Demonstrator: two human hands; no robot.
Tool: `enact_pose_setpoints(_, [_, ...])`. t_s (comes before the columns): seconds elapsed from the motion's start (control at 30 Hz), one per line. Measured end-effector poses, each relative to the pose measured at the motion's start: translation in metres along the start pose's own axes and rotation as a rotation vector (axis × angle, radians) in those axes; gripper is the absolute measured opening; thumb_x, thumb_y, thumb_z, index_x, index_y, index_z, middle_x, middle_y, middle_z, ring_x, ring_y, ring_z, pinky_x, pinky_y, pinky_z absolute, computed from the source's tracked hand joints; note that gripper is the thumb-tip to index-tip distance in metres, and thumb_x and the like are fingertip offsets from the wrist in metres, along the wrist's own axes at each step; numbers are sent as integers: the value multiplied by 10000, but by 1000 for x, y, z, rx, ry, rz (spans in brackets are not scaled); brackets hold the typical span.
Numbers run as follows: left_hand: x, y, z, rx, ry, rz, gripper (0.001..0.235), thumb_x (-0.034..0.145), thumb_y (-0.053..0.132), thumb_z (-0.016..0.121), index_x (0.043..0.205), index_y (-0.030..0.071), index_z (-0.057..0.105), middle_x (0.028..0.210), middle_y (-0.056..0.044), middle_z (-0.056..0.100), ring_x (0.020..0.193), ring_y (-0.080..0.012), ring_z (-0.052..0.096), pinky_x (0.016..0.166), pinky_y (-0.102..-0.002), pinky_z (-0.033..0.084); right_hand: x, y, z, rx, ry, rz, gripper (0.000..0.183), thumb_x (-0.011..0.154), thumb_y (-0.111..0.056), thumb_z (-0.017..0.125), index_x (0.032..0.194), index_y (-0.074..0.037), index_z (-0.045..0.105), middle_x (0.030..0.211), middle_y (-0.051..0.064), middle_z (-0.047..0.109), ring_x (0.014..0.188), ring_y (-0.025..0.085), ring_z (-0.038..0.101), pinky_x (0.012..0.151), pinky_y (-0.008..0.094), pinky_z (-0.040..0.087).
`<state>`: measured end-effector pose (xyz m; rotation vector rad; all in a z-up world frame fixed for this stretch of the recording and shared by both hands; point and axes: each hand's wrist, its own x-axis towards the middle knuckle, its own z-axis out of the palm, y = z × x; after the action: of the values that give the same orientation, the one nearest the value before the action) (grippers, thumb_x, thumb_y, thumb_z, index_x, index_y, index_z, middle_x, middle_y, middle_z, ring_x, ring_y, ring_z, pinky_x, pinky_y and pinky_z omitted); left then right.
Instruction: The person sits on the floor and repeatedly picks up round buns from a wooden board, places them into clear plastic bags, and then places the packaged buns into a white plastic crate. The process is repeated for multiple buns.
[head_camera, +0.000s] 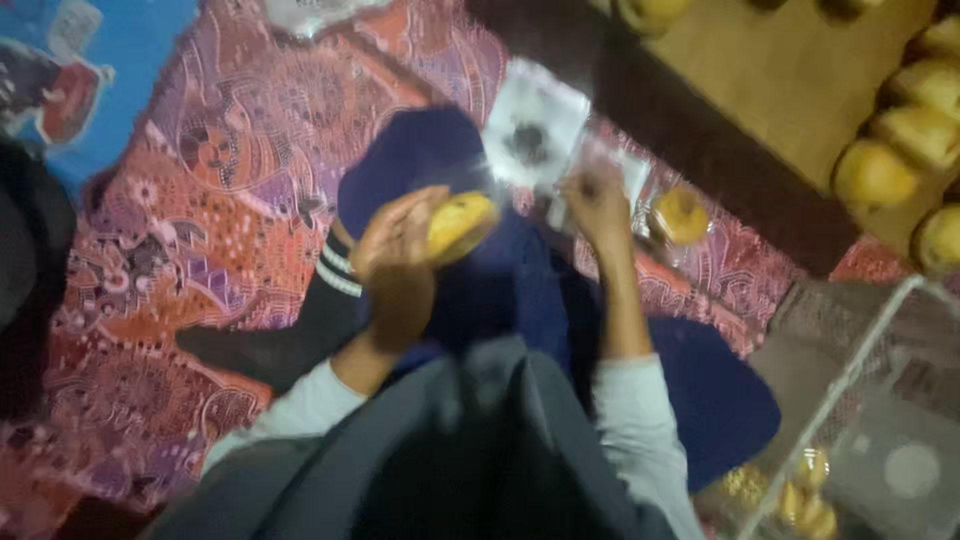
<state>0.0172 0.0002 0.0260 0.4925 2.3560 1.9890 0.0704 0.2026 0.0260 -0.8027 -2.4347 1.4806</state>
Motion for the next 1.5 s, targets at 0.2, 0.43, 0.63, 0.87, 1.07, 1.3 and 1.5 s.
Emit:
enact_pose_setpoints(0.2, [-17, -13, -1, 436, -109, 430, 467, 1026, 334, 592, 1302, -43, 591, 1346, -272, 596, 1298, -375, 560, 1115, -417, 457, -75, 114, 82, 961, -215, 243, 363, 1085, -202, 549, 1404, -34, 584, 1174, 60, 661, 1041, 148, 639, 937, 304, 528])
enact_pose_setpoints(0.43, [29, -91, -14, -358, -248, -576, 734, 1072, 551, 286, 1433, -33, 547, 1346, -170, 667, 1212, -246, 640, 1070, -361, 479, -45, 75, 80, 839, -288, 189, 460, 1061, -243, 461, 1469, -33, 504, 1289, 21, 687, 1186, 143, 632, 998, 280, 492])
enact_pose_setpoints(0.63, [27, -109, -14, -513, -273, -674, 526, 1101, 406, 496, 1244, -61, 690, 1069, -124, 735, 964, -155, 692, 893, -267, 546, -49, 45, 74, 322, -30, 185, 404, 1051, -219, 533, 1390, -54, 680, 1161, 78, 716, 833, 172, 567, 756, 319, 489])
enact_pose_setpoints(0.87, [27, -74, -13, -350, -116, -172, 92, 1048, 88, 679, 987, 26, 649, 999, -32, 640, 893, -69, 577, 803, -230, 476, -24, 23, 63, 499, 224, -81, 212, 1063, -139, 602, 927, 24, 600, 860, 90, 615, 776, 143, 546, 691, 287, 453])
enact_pose_setpoints(1.07, [12, -68, -11, -101, -78, -74, 245, 1075, 109, 610, 865, 3, 544, 916, -26, 532, 752, -94, 495, 654, -297, 399, -31, 56, 80, 154, 322, -194, 244, 1060, -93, 599, 851, 20, 544, 823, 103, 525, 770, 199, 522, 718, 354, 422])
enact_pose_setpoints(1.3, [-11, -101, -25, 249, -154, 43, 154, 1020, 12, 658, 898, -48, 586, 899, -89, 571, 774, -150, 524, 693, -296, 432, -75, 126, 102, -832, 246, -680, 203, 1041, -57, 585, 1231, 12, 611, 1127, 178, 653, 989, 322, 653, 823, 429, 519])
enact_pose_setpoints(1.5, [12, -68, 16, 99, -257, -4, 193, 998, 4, 646, 820, -37, 586, 960, -117, 635, 746, -193, 575, 630, -285, 462, -59, 150, 4, -483, 85, 81, 425, 1023, -202, 583, 1394, -2, 529, 1296, 220, 623, 1174, 378, 614, 969, 462, 483])
